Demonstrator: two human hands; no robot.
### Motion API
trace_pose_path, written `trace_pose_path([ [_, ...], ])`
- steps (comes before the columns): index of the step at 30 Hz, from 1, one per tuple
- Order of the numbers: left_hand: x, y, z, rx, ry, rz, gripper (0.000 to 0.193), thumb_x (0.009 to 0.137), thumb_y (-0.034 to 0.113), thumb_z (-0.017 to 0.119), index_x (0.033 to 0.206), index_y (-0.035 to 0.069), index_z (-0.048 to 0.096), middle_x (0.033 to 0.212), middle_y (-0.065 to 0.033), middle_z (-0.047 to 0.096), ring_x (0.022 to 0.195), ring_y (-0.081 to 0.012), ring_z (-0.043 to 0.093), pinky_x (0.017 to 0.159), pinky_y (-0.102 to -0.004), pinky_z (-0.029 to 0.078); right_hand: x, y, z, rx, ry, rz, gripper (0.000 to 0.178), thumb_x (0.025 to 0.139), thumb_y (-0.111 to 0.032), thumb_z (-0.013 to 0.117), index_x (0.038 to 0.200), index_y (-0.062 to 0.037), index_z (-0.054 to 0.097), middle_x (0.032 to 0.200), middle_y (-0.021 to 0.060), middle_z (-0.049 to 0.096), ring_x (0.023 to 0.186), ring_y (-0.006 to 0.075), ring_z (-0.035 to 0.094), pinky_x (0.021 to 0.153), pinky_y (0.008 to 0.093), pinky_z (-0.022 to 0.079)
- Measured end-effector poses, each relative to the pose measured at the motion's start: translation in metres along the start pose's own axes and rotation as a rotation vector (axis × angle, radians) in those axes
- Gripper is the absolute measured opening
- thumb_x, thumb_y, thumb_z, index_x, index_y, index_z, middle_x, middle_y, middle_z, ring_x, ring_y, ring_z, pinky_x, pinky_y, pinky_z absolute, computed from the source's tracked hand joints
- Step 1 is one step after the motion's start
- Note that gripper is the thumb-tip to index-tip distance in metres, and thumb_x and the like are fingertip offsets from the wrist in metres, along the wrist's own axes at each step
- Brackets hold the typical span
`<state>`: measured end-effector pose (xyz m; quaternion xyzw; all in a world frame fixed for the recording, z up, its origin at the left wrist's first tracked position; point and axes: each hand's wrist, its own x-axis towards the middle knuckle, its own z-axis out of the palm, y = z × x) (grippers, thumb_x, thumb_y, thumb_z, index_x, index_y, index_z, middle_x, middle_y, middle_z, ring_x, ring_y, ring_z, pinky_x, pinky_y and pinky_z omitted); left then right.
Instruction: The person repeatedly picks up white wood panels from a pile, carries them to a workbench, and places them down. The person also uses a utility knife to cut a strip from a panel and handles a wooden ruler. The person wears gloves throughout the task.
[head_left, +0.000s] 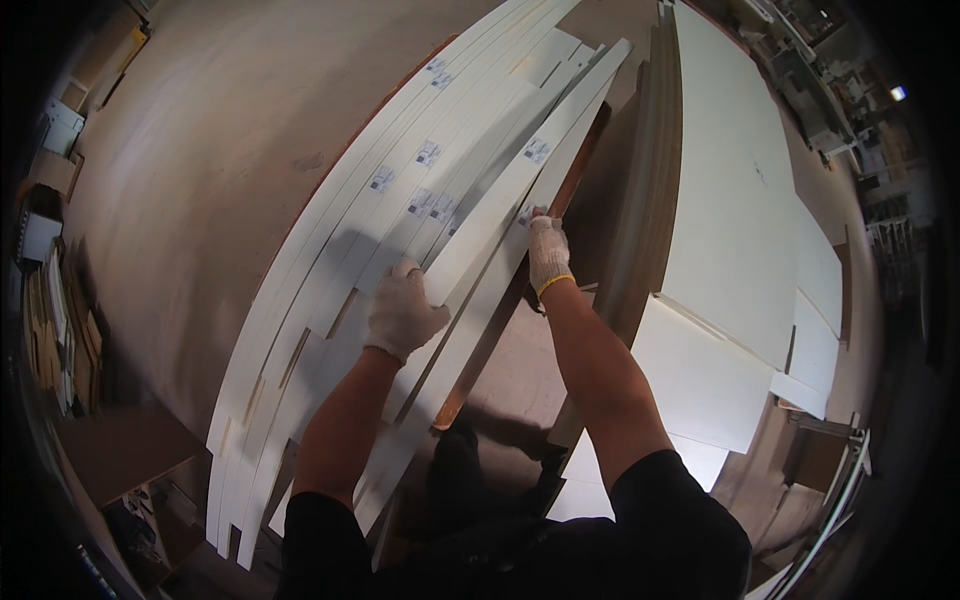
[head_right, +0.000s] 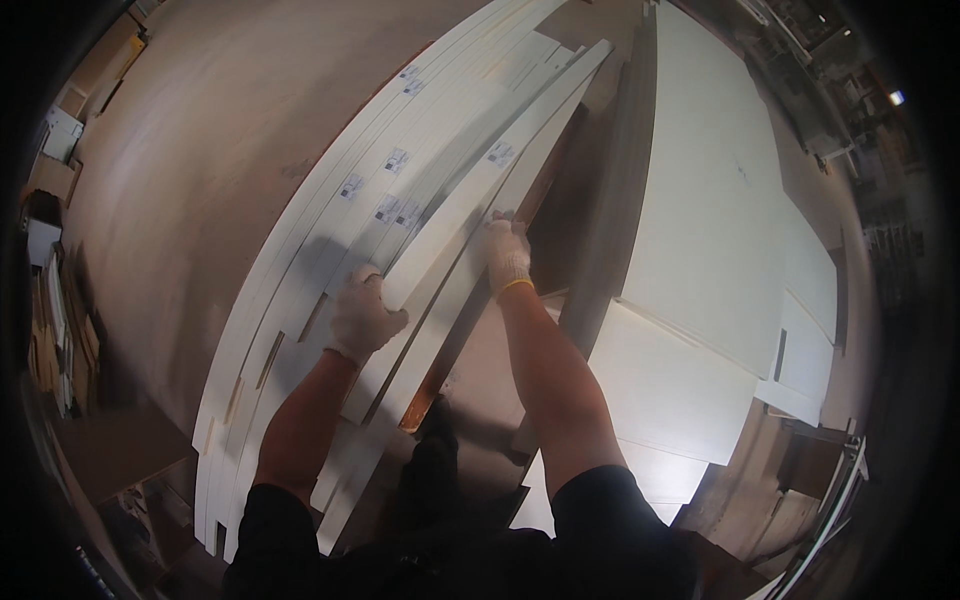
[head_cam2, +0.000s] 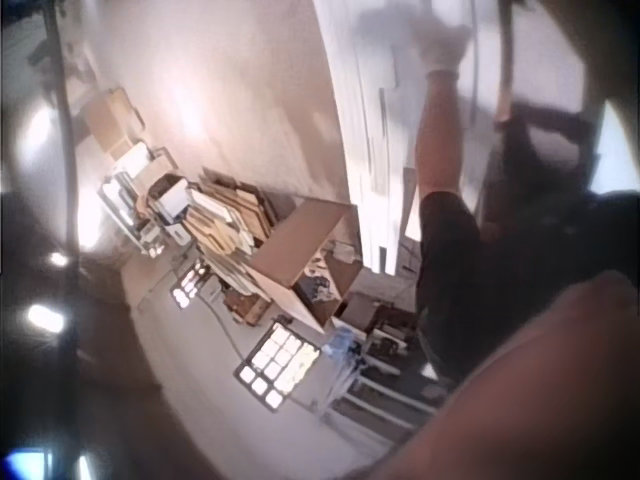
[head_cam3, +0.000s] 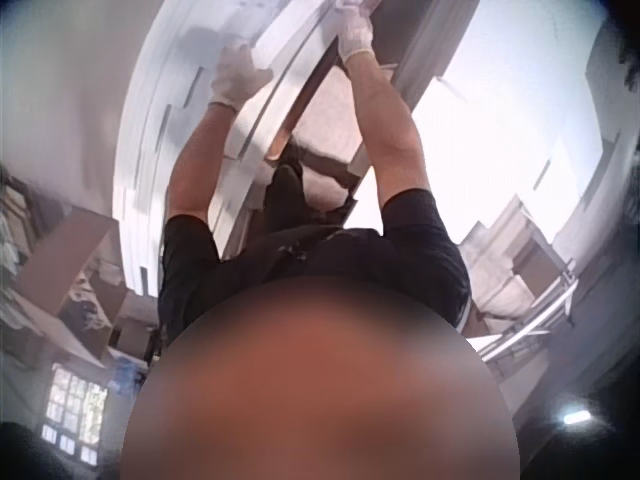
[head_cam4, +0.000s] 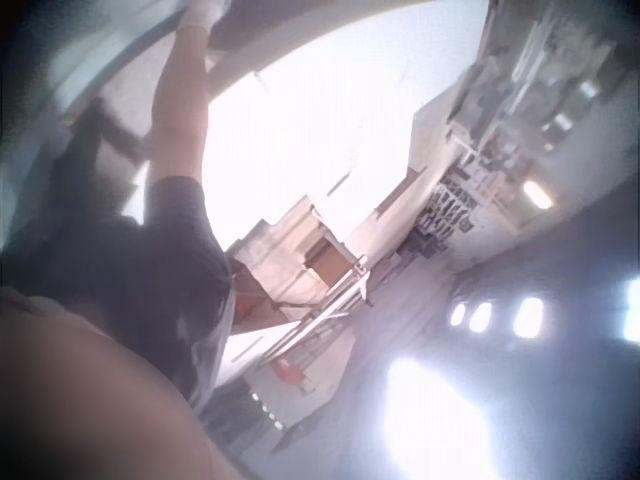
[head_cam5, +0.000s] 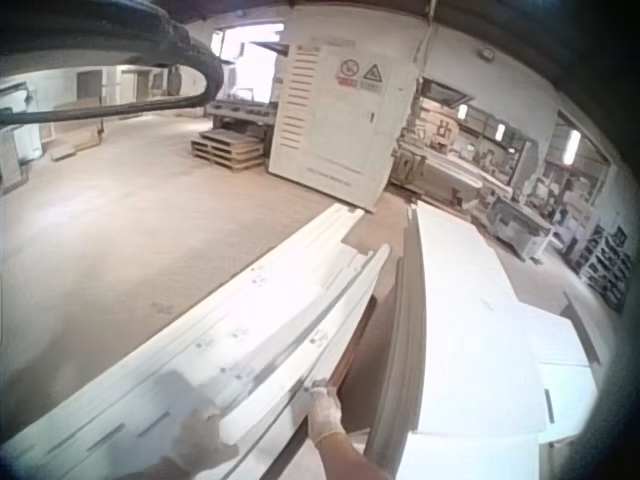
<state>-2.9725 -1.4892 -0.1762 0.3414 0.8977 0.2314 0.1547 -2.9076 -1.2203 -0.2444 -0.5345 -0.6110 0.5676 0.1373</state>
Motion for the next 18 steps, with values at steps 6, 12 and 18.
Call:
trace_pose_path([
  [6, 0.052, -0.047, -0.057, 0.062, -0.046, -0.149, 0.057, 0.078, 0.024, 0.071, 0.123, -0.009, 0.059, 0.133, -0.0239, 0.059, 0.121, -0.0425, 0.063, 0.104, -0.0460, 0.053, -0.032, 0.003, 0.003, -0.048, 0.136, 0.248, 0.040, 0.097, -0.037, 0.059, 0.128, -0.0130, 0.063, 0.110, 0.0064, 0.065, 0.099, 0.0238, 0.062, 0.085, 0.0392, 0.050],
  [12, 0.125, -0.090, -0.104, 0.313, -0.004, -0.165, 0.065, 0.082, 0.030, 0.074, 0.131, -0.009, 0.058, 0.140, -0.0220, 0.057, 0.127, -0.0401, 0.062, 0.109, -0.0457, 0.052, -0.110, -0.010, -0.001, -0.338, -0.098, -0.066, 0.050, 0.098, -0.026, 0.052, 0.143, -0.0070, 0.058, 0.140, 0.0211, 0.061, 0.119, 0.0365, 0.065, 0.100, 0.0415, 0.052],
  [18, 0.176, -0.145, -0.088, 0.322, 0.086, -0.150, 0.058, 0.075, 0.027, 0.076, 0.120, -0.007, 0.064, 0.133, -0.0247, 0.062, 0.127, -0.0401, 0.059, 0.110, -0.0457, 0.049, -0.249, 0.004, -0.067, -0.415, -0.476, -0.568, 0.059, 0.089, -0.012, 0.075, 0.144, -0.0032, 0.055, 0.153, 0.0218, 0.049, 0.125, 0.0372, 0.060, 0.104, 0.0434, 0.052],
])
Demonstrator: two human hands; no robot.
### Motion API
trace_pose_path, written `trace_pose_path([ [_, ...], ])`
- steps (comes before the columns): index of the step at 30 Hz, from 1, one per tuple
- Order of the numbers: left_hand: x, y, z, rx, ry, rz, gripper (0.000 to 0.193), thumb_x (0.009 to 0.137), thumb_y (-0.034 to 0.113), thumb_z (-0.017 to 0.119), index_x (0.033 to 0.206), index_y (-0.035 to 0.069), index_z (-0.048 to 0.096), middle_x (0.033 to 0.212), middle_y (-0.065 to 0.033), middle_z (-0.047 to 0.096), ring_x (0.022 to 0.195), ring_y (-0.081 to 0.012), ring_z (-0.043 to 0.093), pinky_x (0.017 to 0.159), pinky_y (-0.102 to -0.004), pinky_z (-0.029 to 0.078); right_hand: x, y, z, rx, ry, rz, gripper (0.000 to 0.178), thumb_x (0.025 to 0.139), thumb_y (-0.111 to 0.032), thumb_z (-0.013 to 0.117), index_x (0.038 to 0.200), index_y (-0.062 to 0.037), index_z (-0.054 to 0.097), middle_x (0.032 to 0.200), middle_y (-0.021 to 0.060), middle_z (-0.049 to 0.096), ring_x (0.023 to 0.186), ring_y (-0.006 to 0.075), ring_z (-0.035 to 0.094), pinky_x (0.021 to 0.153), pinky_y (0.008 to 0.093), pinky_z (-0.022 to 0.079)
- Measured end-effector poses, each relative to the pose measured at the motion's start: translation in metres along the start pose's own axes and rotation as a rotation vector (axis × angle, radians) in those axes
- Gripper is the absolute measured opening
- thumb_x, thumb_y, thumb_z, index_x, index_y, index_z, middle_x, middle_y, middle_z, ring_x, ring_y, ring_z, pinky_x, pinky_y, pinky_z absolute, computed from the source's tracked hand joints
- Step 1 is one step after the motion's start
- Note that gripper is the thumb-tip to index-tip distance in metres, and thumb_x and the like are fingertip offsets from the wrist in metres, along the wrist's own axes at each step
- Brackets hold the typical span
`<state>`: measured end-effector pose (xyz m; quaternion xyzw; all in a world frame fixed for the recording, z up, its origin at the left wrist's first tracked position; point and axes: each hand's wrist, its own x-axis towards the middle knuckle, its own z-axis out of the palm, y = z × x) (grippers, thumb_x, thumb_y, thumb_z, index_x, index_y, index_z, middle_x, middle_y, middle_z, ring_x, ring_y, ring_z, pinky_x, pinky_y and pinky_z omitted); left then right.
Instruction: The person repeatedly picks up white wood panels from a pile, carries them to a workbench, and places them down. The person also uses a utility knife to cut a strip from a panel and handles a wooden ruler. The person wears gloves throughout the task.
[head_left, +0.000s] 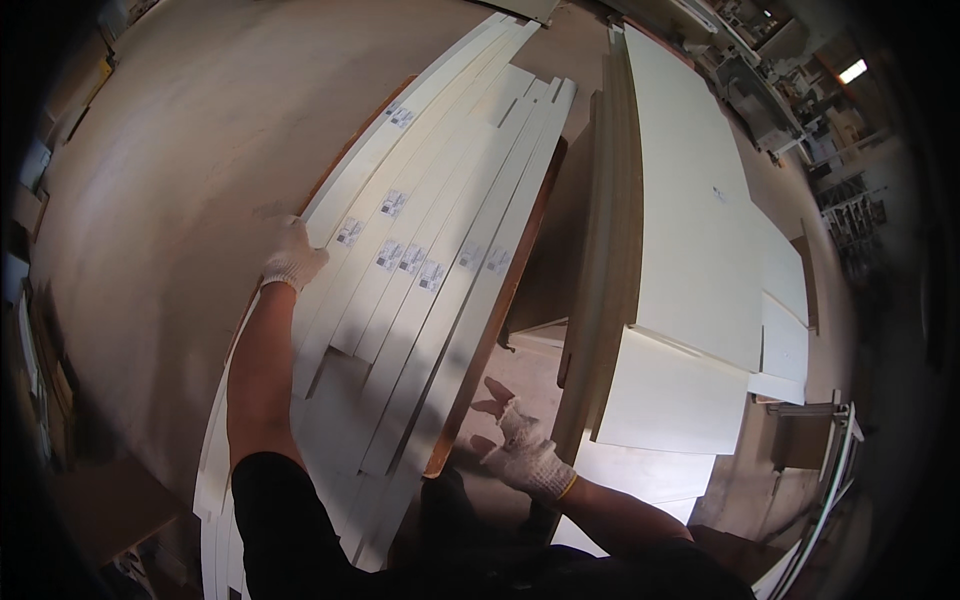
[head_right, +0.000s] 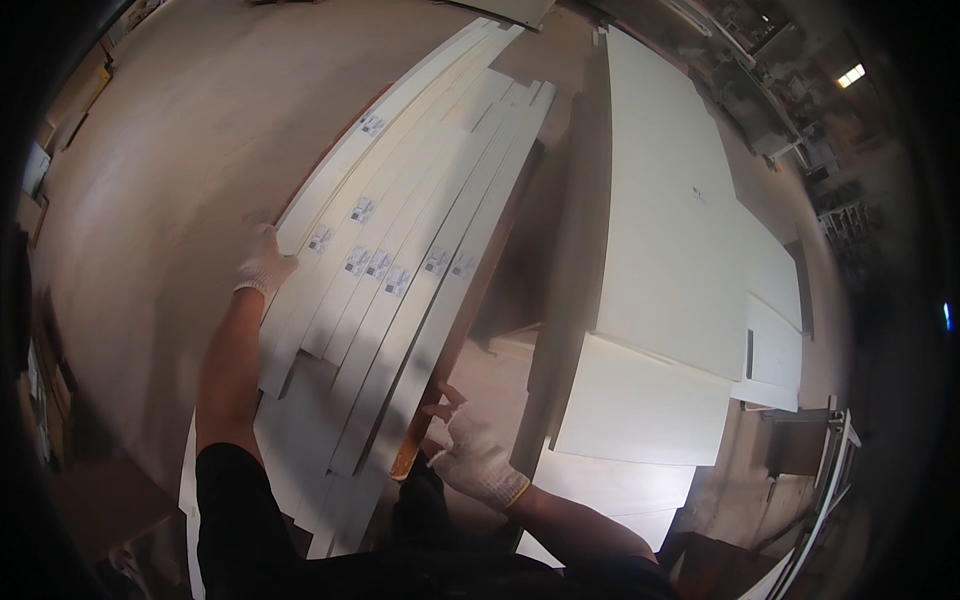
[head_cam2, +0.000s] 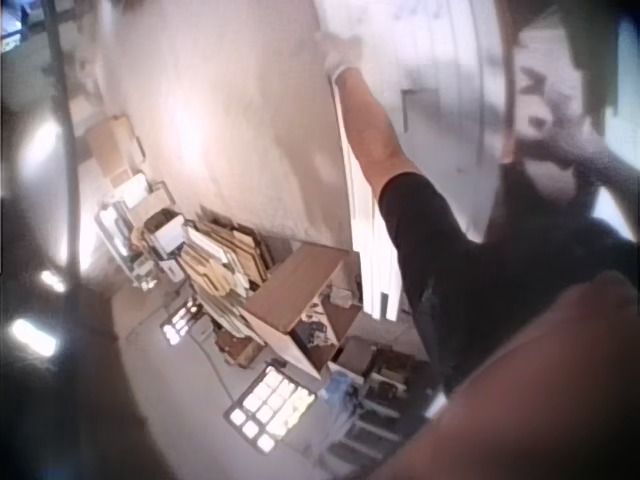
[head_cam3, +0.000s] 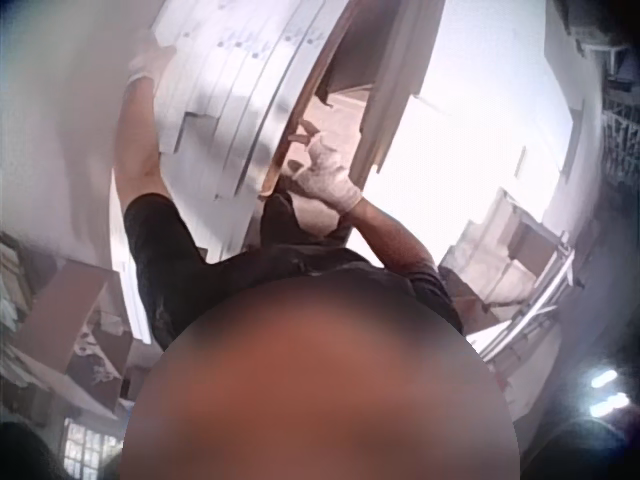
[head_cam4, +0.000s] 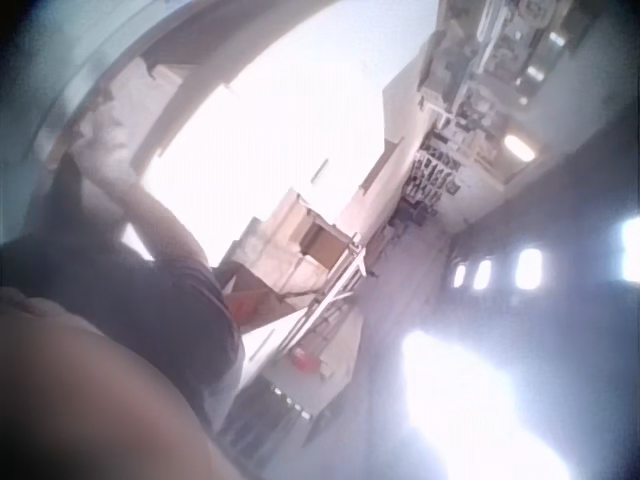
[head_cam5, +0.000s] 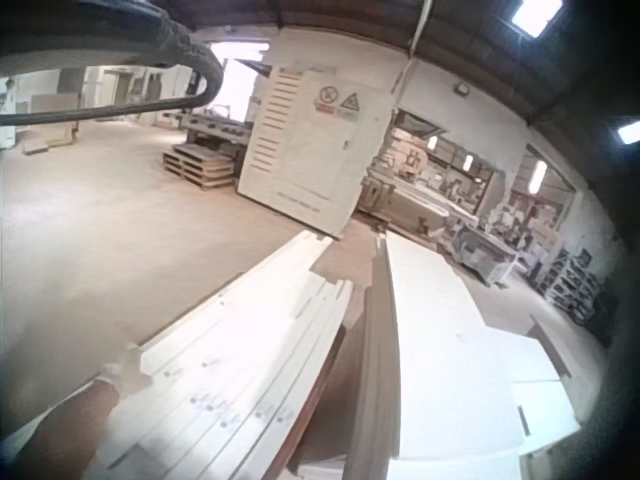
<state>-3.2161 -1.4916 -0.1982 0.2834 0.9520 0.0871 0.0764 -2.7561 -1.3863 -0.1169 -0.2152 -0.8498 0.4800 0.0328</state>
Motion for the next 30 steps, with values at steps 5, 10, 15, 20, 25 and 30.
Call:
trace_pose_path([
  [5, 0.028, -0.015, 0.031, -0.052, -0.018, -0.025, 0.066, 0.081, 0.029, 0.076, 0.131, -0.010, 0.059, 0.146, -0.0233, 0.054, 0.130, -0.0395, 0.059, 0.112, -0.0453, 0.049, -0.044, 0.009, -0.031, 0.093, -0.008, 0.198, 0.058, 0.089, -0.013, 0.077, 0.144, -0.0062, 0.057, 0.149, 0.0197, 0.054, 0.132, 0.0378, 0.057, 0.110, 0.0440, 0.050],
  [10, 0.030, -0.022, 0.042, -0.093, 0.013, 0.003, 0.068, 0.081, 0.032, 0.081, 0.130, -0.008, 0.056, 0.145, -0.0250, 0.049, 0.135, -0.0401, 0.052, 0.113, -0.0477, 0.046, -0.070, 0.001, -0.053, -0.049, 0.047, 0.193, 0.051, 0.090, -0.015, 0.077, 0.138, -0.0089, 0.061, 0.144, 0.0198, 0.057, 0.132, 0.0383, 0.059, 0.106, 0.0462, 0.054],
  [15, 0.024, -0.021, 0.045, -0.229, -0.018, -0.015, 0.084, 0.083, 0.038, 0.082, 0.150, 0.002, 0.046, 0.154, -0.0238, 0.048, 0.140, -0.0410, 0.051, 0.116, -0.0484, 0.044, -0.101, -0.004, -0.063, 0.078, 0.090, 0.366, 0.042, 0.091, -0.012, 0.077, 0.131, -0.0116, 0.065, 0.138, 0.0169, 0.063, 0.123, 0.0341, 0.066, 0.098, 0.0417, 0.060],
  [20, -0.004, 0.016, 0.050, -0.404, 0.016, -0.051, 0.081, 0.100, 0.042, 0.068, 0.164, 0.010, 0.029, 0.152, -0.0251, 0.055, 0.132, -0.0416, 0.061, 0.108, -0.0510, 0.052, -0.146, 0.029, -0.140, -0.138, -0.054, 0.439, 0.046, 0.092, -0.018, 0.073, 0.137, -0.0143, 0.062, 0.138, 0.0139, 0.062, 0.123, 0.0338, 0.065, 0.107, 0.0442, 0.055],
  [25, -0.095, 0.113, 0.051, -0.110, 0.259, 0.006, 0.094, 0.099, 0.068, 0.046, 0.164, 0.004, 0.026, 0.158, -0.0251, 0.047, 0.142, -0.0415, 0.049, 0.116, -0.0586, 0.038, -0.260, 0.054, -0.231, 0.037, -0.071, 0.585, 0.037, 0.097, -0.027, 0.066, 0.131, -0.0113, 0.062, 0.134, 0.0109, 0.064, 0.115, 0.0351, 0.067, 0.099, 0.0458, 0.053],
  [30, -0.235, 0.322, 0.035, -0.242, 0.156, 0.126, 0.103, 0.095, 0.076, 0.048, 0.163, 0.003, 0.024, 0.162, -0.0244, 0.041, 0.152, -0.0450, 0.033, 0.123, -0.0622, 0.028, -0.390, 0.084, -0.304, -0.007, 0.007, 0.672, 0.039, 0.097, -0.027, 0.066, 0.133, -0.0130, 0.062, 0.128, 0.0105, 0.067, 0.110, 0.0338, 0.069, 0.094, 0.0469, 0.055],
])
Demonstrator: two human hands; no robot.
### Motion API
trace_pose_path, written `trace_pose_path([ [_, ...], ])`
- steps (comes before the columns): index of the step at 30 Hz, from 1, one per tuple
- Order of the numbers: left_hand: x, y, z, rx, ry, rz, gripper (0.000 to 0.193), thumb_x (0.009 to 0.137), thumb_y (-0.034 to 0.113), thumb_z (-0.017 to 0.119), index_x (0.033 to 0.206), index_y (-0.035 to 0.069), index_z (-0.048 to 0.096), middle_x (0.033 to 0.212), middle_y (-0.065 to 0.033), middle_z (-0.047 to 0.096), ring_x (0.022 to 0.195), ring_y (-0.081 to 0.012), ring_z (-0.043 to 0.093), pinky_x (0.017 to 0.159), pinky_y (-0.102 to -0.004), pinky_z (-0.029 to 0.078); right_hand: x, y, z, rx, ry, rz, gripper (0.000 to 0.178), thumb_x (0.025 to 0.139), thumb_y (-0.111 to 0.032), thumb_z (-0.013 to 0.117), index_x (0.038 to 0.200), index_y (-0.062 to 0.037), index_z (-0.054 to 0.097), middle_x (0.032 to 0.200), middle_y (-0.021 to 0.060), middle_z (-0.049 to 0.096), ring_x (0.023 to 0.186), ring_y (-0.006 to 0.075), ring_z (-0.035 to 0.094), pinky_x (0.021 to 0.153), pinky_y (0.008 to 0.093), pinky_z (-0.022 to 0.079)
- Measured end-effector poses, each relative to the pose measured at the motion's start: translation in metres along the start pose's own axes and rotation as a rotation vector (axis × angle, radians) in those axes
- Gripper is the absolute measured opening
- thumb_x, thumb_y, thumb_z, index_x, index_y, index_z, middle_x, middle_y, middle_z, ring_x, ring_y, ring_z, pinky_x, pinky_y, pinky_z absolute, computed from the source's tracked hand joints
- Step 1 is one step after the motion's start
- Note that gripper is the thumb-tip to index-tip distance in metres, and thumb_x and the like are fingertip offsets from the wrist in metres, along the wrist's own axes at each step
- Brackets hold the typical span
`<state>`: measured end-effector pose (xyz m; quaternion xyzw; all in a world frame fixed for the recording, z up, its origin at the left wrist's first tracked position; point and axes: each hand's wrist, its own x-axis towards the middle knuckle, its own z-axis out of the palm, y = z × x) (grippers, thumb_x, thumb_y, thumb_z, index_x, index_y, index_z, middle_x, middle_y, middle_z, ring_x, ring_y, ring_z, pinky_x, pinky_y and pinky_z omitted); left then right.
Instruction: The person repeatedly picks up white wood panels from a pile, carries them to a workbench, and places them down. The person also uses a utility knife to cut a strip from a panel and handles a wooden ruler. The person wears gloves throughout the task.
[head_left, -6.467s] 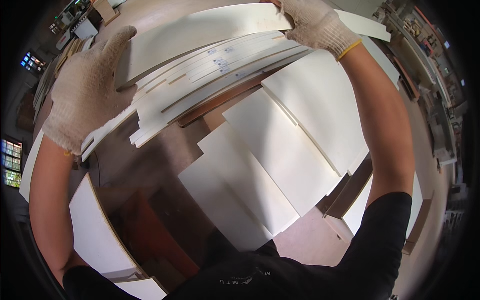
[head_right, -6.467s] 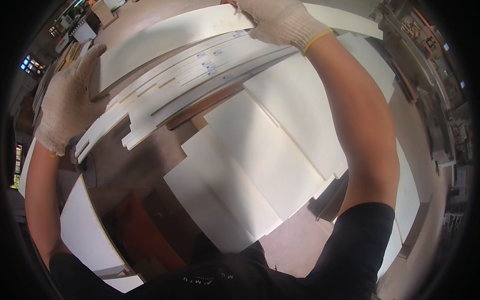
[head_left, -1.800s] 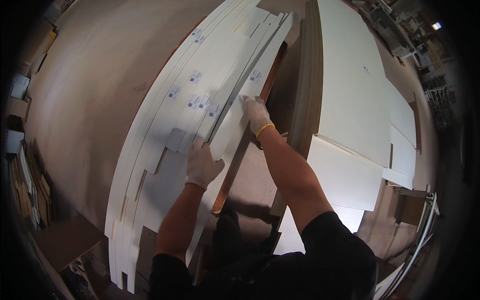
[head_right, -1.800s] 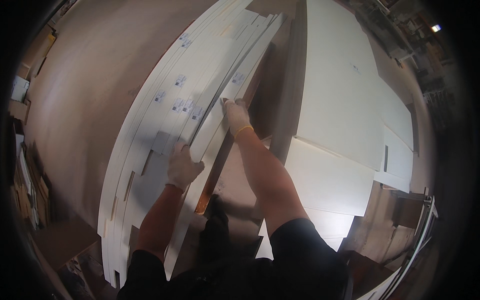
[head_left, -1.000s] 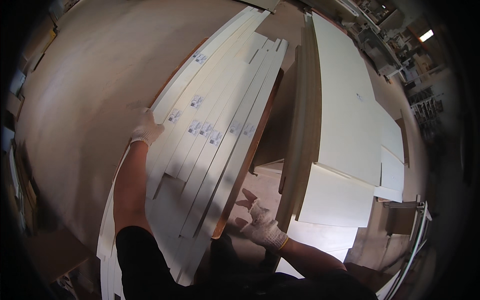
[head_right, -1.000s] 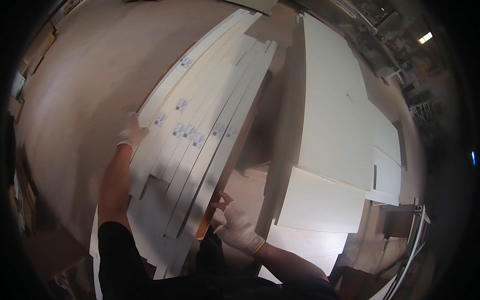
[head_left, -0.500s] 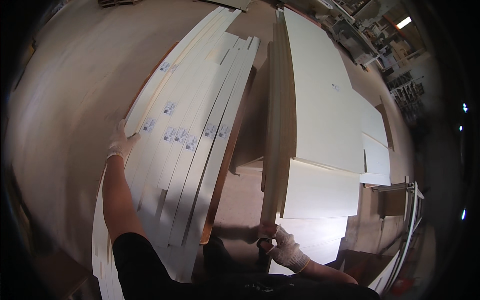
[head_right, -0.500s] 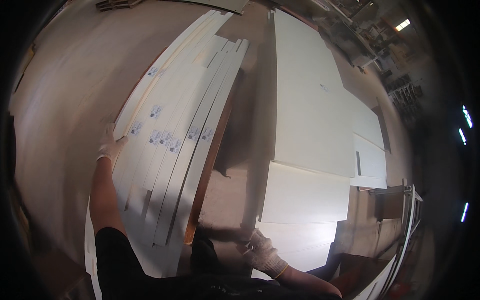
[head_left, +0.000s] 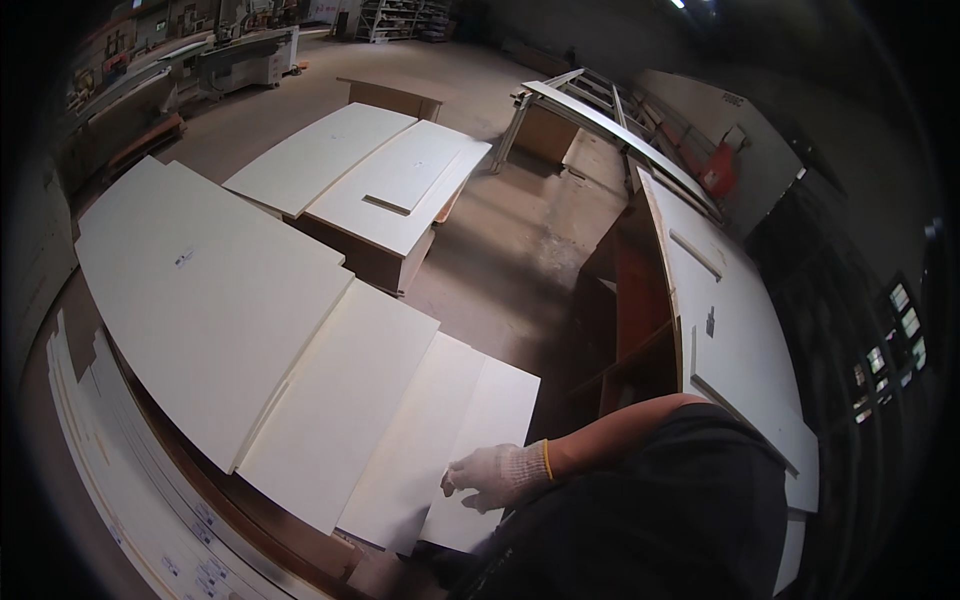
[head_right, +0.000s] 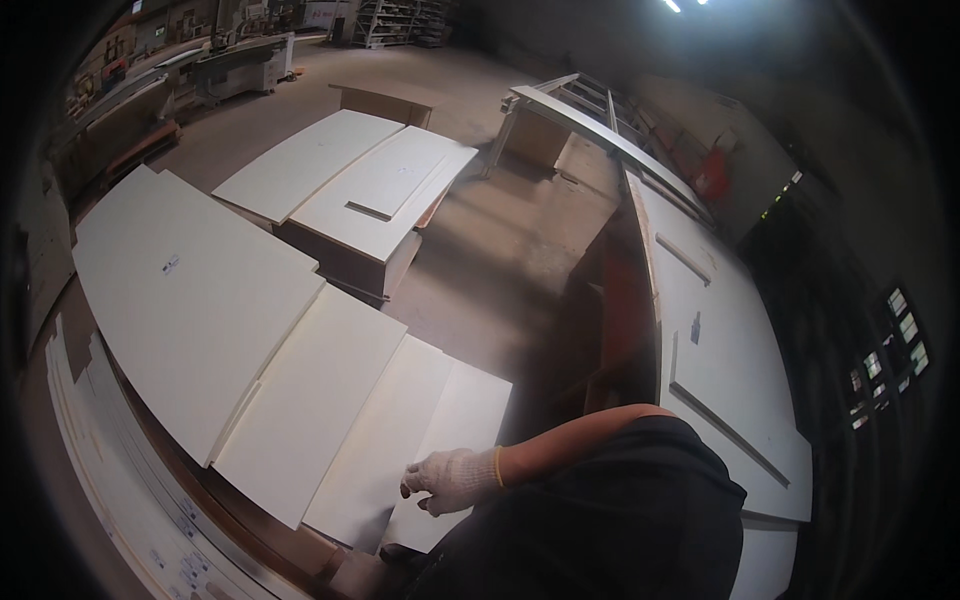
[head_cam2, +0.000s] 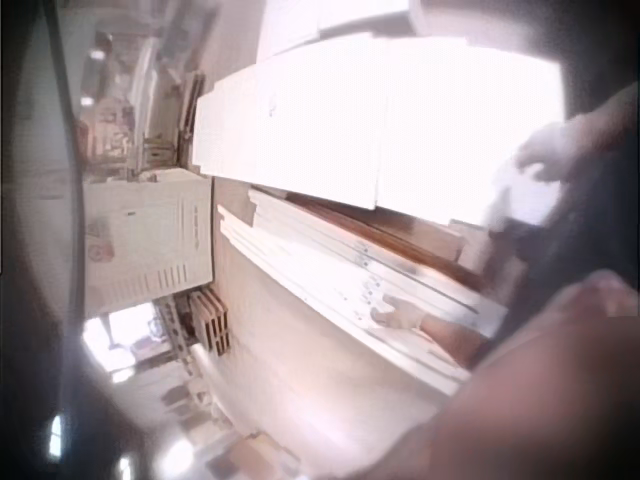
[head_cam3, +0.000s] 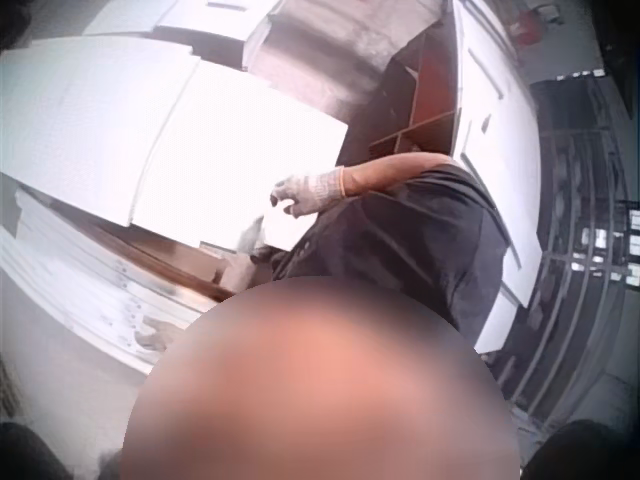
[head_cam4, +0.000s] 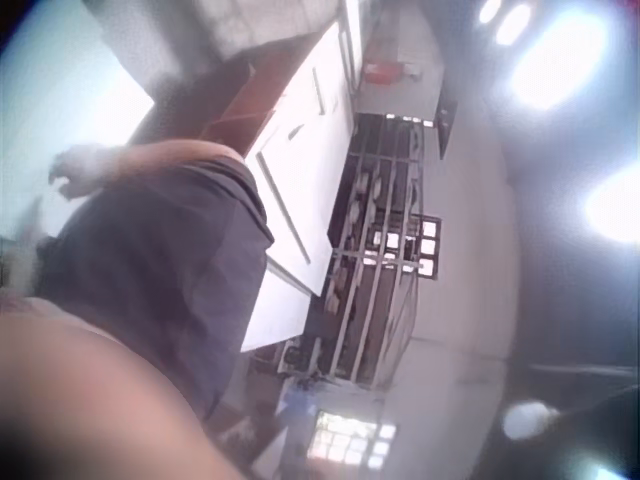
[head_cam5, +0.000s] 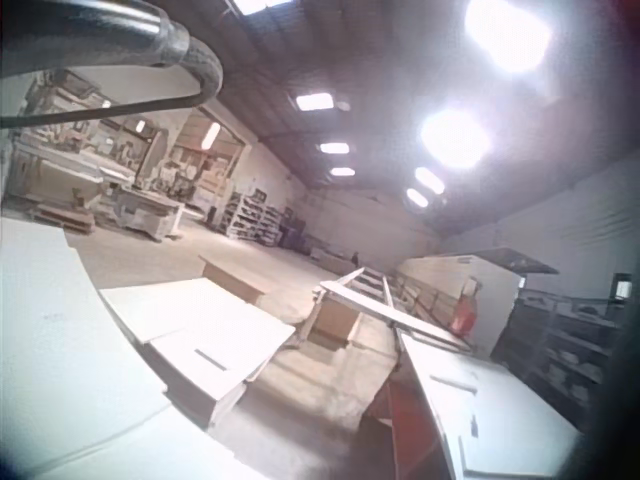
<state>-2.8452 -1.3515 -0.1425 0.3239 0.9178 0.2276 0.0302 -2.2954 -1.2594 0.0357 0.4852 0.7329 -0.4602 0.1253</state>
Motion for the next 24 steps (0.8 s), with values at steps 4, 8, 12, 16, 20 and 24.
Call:
trace_pose_path([
  [4, -0.107, 0.243, 0.010, -0.342, 0.197, 0.558, 0.072, 0.096, 0.045, 0.069, 0.144, -0.003, 0.046, 0.142, -0.0219, 0.057, 0.133, -0.0393, 0.053, 0.112, -0.0515, 0.043, -0.081, 0.125, -0.083, -0.048, 0.029, 0.134, 0.040, 0.099, -0.027, 0.063, 0.137, -0.0134, 0.061, 0.141, 0.0070, 0.060, 0.122, 0.0305, 0.065, 0.105, 0.0437, 0.054],
  [8, -0.211, 0.443, 0.048, -0.349, -0.060, 0.840, 0.043, 0.104, 0.008, 0.055, 0.146, 0.000, 0.051, 0.143, -0.0168, 0.058, 0.131, -0.0322, 0.059, 0.113, -0.0475, 0.048, -0.172, 0.305, -0.186, -0.072, 0.291, 0.447, 0.040, 0.088, -0.023, 0.073, 0.126, -0.0111, 0.068, 0.126, 0.0085, 0.067, 0.119, 0.0296, 0.067, 0.100, 0.0426, 0.056],
  [12, -0.298, 0.588, 0.096, -0.613, -0.260, 0.959, 0.032, 0.099, 0.012, 0.063, 0.128, -0.003, 0.059, 0.135, -0.0204, 0.062, 0.125, -0.0398, 0.061, 0.108, -0.0510, 0.049, -0.303, 0.495, -0.254, -0.154, 0.709, 0.923, 0.037, 0.093, -0.029, 0.068, 0.125, -0.0108, 0.072, 0.134, 0.0114, 0.067, 0.130, 0.0304, 0.061, 0.111, 0.0409, 0.050],
  [16, -0.367, 0.674, 0.137, -0.455, -0.598, 0.890, 0.034, 0.089, 0.008, 0.071, 0.120, -0.001, 0.062, 0.128, -0.0205, 0.063, 0.120, -0.0415, 0.061, 0.106, -0.0497, 0.050, -0.414, 0.621, -0.255, -0.077, 0.782, 1.408, 0.053, 0.094, -0.031, 0.066, 0.143, -0.0114, 0.060, 0.144, 0.0146, 0.061, 0.139, 0.0333, 0.054, 0.118, 0.0418, 0.044],
  [20, -0.404, 0.690, 0.169, -0.248, -0.347, 1.174, 0.046, 0.079, 0.014, 0.079, 0.120, 0.005, 0.060, 0.132, -0.0188, 0.056, 0.131, -0.0420, 0.052, 0.113, -0.0583, 0.043, -0.455, 0.662, -0.227, 0.085, 0.748, 1.495, 0.084, 0.101, -0.047, 0.058, 0.165, -0.0018, 0.028, 0.171, 0.0230, 0.028, 0.158, 0.0366, 0.028, 0.129, 0.0428, 0.028],
  [24, -0.409, 0.677, 0.181, -0.250, -0.303, 1.136, 0.053, 0.074, 0.014, 0.081, 0.122, 0.007, 0.059, 0.135, -0.0176, 0.054, 0.130, -0.0433, 0.050, 0.113, -0.0599, 0.041, -0.461, 0.660, -0.202, 0.005, 0.656, 1.601, 0.089, 0.101, -0.049, 0.060, 0.166, 0.0006, 0.025, 0.171, 0.0262, 0.026, 0.159, 0.0391, 0.025, 0.130, 0.0435, 0.024],
])
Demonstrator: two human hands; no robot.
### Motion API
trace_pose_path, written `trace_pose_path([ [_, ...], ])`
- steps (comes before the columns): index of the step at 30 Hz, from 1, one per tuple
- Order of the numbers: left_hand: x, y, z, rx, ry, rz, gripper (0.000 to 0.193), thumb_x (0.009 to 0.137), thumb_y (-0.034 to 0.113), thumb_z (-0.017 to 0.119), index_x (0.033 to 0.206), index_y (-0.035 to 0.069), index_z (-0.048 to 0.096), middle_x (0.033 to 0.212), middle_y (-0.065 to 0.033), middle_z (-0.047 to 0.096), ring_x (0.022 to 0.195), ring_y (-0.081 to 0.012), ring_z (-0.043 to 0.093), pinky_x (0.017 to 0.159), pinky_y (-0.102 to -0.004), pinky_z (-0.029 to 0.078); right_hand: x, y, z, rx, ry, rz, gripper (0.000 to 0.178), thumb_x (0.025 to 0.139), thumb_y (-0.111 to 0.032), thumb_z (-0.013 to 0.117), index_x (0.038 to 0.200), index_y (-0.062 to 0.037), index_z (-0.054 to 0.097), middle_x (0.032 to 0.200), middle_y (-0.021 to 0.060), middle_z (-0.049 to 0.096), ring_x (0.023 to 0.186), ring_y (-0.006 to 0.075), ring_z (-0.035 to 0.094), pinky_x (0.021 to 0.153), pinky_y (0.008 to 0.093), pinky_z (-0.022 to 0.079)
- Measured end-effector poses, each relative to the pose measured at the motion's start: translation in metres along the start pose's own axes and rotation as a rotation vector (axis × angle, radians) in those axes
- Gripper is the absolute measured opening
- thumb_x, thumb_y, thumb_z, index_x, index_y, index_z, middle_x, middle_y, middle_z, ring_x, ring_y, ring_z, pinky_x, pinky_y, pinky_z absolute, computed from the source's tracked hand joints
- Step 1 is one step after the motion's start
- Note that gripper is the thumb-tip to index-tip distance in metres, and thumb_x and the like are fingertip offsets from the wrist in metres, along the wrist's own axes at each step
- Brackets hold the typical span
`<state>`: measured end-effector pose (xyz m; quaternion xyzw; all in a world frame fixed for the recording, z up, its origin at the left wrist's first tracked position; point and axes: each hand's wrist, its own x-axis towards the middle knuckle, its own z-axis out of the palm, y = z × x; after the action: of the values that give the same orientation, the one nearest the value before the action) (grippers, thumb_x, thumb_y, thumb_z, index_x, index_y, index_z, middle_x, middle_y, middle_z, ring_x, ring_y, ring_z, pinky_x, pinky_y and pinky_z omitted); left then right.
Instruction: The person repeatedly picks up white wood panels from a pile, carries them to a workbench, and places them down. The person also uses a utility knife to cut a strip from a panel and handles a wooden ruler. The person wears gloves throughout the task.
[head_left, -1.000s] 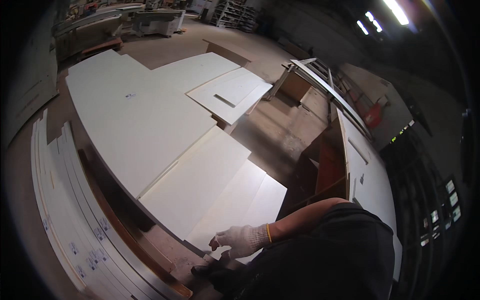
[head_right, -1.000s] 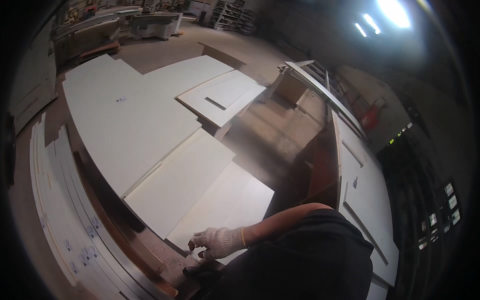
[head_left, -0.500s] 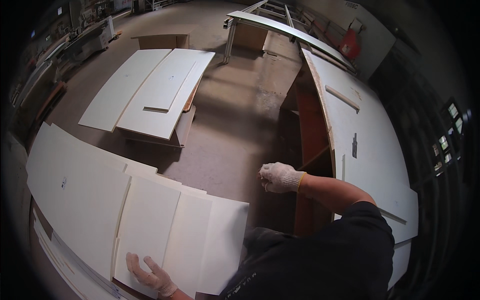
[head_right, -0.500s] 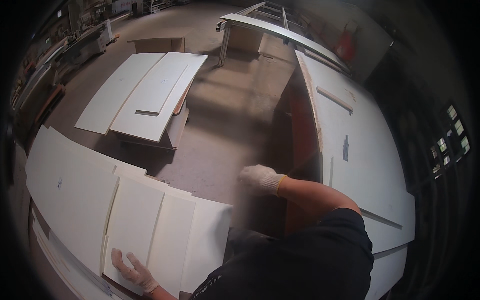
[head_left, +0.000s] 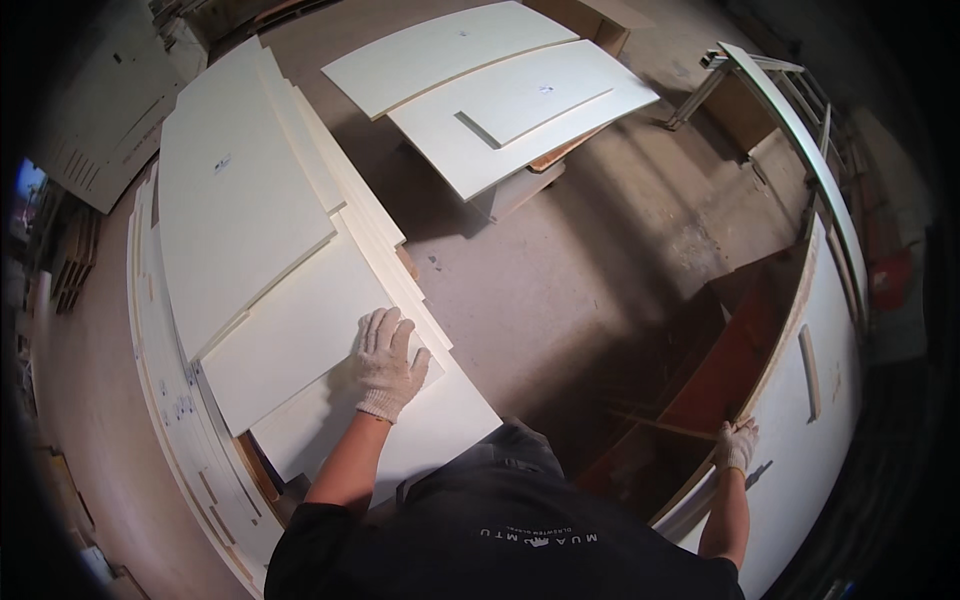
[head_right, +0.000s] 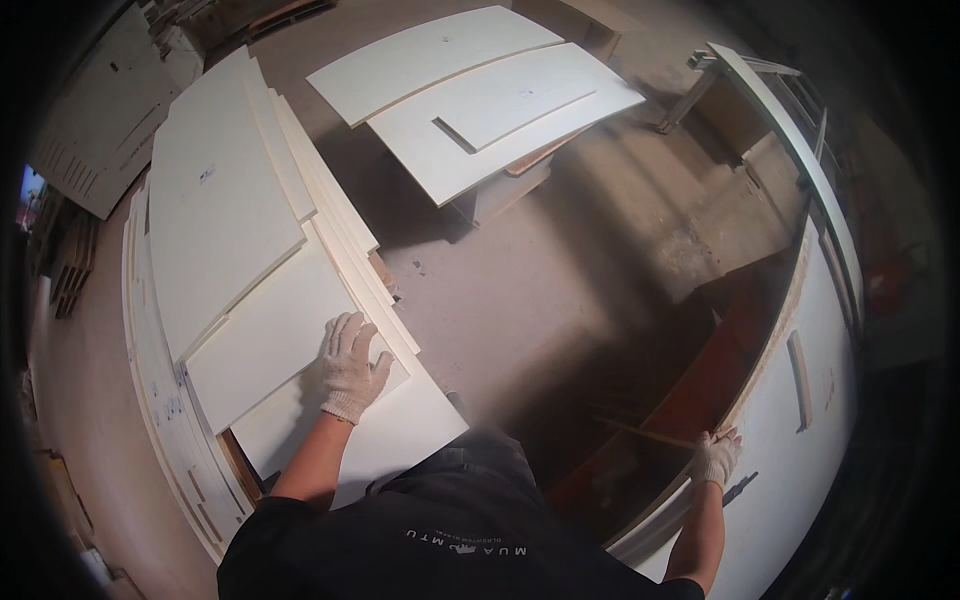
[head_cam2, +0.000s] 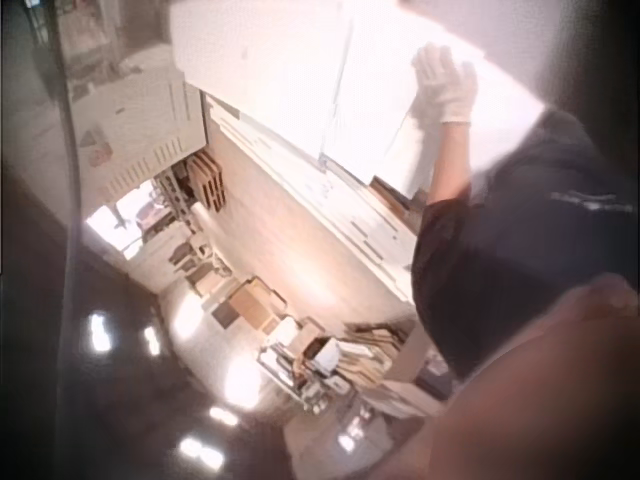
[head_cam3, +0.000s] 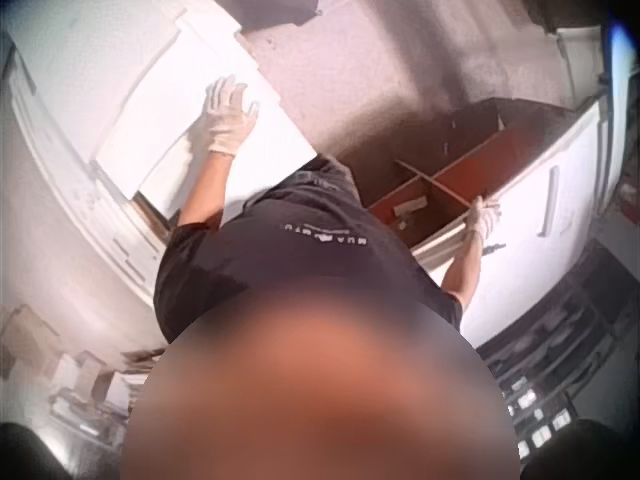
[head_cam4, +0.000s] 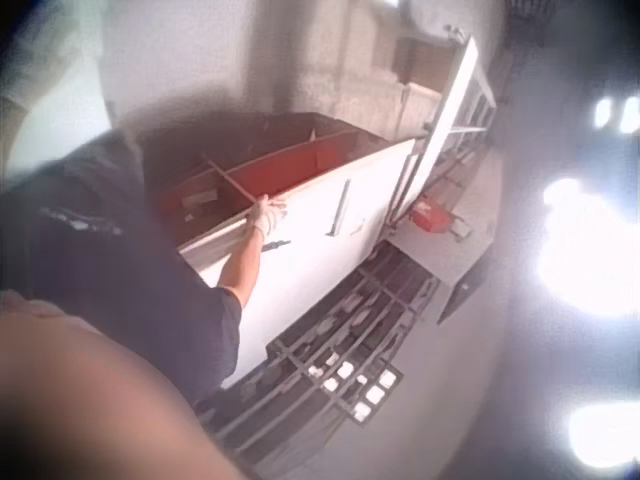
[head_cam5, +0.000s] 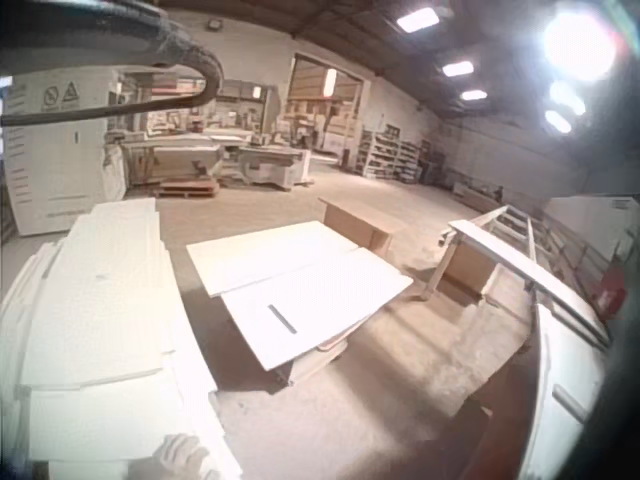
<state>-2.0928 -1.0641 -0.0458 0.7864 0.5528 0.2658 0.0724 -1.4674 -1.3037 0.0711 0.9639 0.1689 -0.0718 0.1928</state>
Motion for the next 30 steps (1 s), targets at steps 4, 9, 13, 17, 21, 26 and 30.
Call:
trace_pose_path([
  [4, 0.007, 0.013, 0.003, 0.016, 0.056, -0.032, 0.049, 0.075, 0.018, 0.082, 0.117, 0.006, 0.060, 0.133, -0.0166, 0.052, 0.131, -0.0413, 0.049, 0.115, -0.0602, 0.039, 0.020, 0.004, -0.007, 0.053, 0.061, -0.066, 0.091, 0.098, -0.047, 0.065, 0.166, -0.0015, 0.026, 0.169, 0.0285, 0.030, 0.158, 0.0419, 0.027, 0.128, 0.0473, 0.026],
  [9, 0.050, 0.066, 0.034, 0.101, 0.036, -0.183, 0.045, 0.075, 0.018, 0.082, 0.113, 0.008, 0.062, 0.132, -0.0164, 0.054, 0.131, -0.0423, 0.049, 0.112, -0.0584, 0.041, 0.077, 0.004, -0.019, 0.016, 0.030, -0.019, 0.102, 0.089, -0.042, 0.078, 0.167, -0.0043, 0.025, 0.168, 0.0308, 0.030, 0.156, 0.0438, 0.029, 0.128, 0.0476, 0.027],
  [13, 0.131, 0.145, 0.109, 0.012, -0.038, -0.262, 0.044, 0.077, 0.018, 0.082, 0.115, 0.008, 0.062, 0.133, -0.0174, 0.054, 0.130, -0.0422, 0.051, 0.111, -0.0558, 0.042, 0.141, -0.008, -0.022, 0.015, 0.008, -0.035, 0.108, 0.083, -0.035, 0.082, 0.167, -0.0013, 0.023, 0.168, 0.0326, 0.027, 0.157, 0.0459, 0.025, 0.128, 0.0510, 0.022],
  [17, 0.254, 0.268, 0.218, -0.262, -0.158, -0.059, 0.044, 0.080, 0.014, 0.081, 0.119, 0.006, 0.064, 0.134, -0.0192, 0.059, 0.126, -0.0422, 0.056, 0.108, -0.0527, 0.047, 0.205, -0.010, -0.028, 0.059, -0.048, -0.096, 0.111, 0.083, -0.042, 0.078, 0.165, 0.0040, 0.019, 0.169, 0.0354, 0.019, 0.158, 0.0525, 0.015, 0.129, 0.0595, 0.013],
  [21, 0.356, 0.382, 0.288, -0.456, -0.243, 0.140, 0.038, 0.083, 0.008, 0.078, 0.119, 0.005, 0.065, 0.132, -0.0213, 0.064, 0.122, -0.0422, 0.062, 0.105, -0.0505, 0.051, 0.259, -0.008, -0.047, 0.078, -0.162, -0.068, 0.113, 0.083, -0.047, 0.075, 0.165, 0.0053, 0.018, 0.170, 0.0363, 0.013, 0.159, 0.0529, 0.006, 0.129, 0.0627, 0.003],
  [26, 0.444, 0.477, 0.349, -0.566, -0.352, 0.257, 0.036, 0.084, 0.007, 0.078, 0.117, 0.005, 0.066, 0.128, -0.0215, 0.067, 0.116, -0.0403, 0.066, 0.101, -0.0480, 0.054, 0.297, 0.000, -0.086, 0.070, -0.272, -0.051, 0.108, 0.082, -0.050, 0.074, 0.162, 0.0078, 0.029, 0.167, 0.0387, 0.020, 0.156, 0.0558, 0.013, 0.128, 0.0655, 0.005],
  [30, 0.515, 0.533, 0.421, -0.690, -0.396, 0.316, 0.033, 0.084, 0.007, 0.078, 0.115, 0.004, 0.068, 0.125, -0.0208, 0.068, 0.113, -0.0395, 0.068, 0.100, -0.0466, 0.055, 0.360, -0.018, -0.121, 0.594, -0.051, -0.057, 0.083, 0.076, -0.029, 0.079, 0.146, 0.0084, 0.054, 0.158, 0.0337, 0.040, 0.148, 0.0488, 0.036, 0.122, 0.0545, 0.033],
])
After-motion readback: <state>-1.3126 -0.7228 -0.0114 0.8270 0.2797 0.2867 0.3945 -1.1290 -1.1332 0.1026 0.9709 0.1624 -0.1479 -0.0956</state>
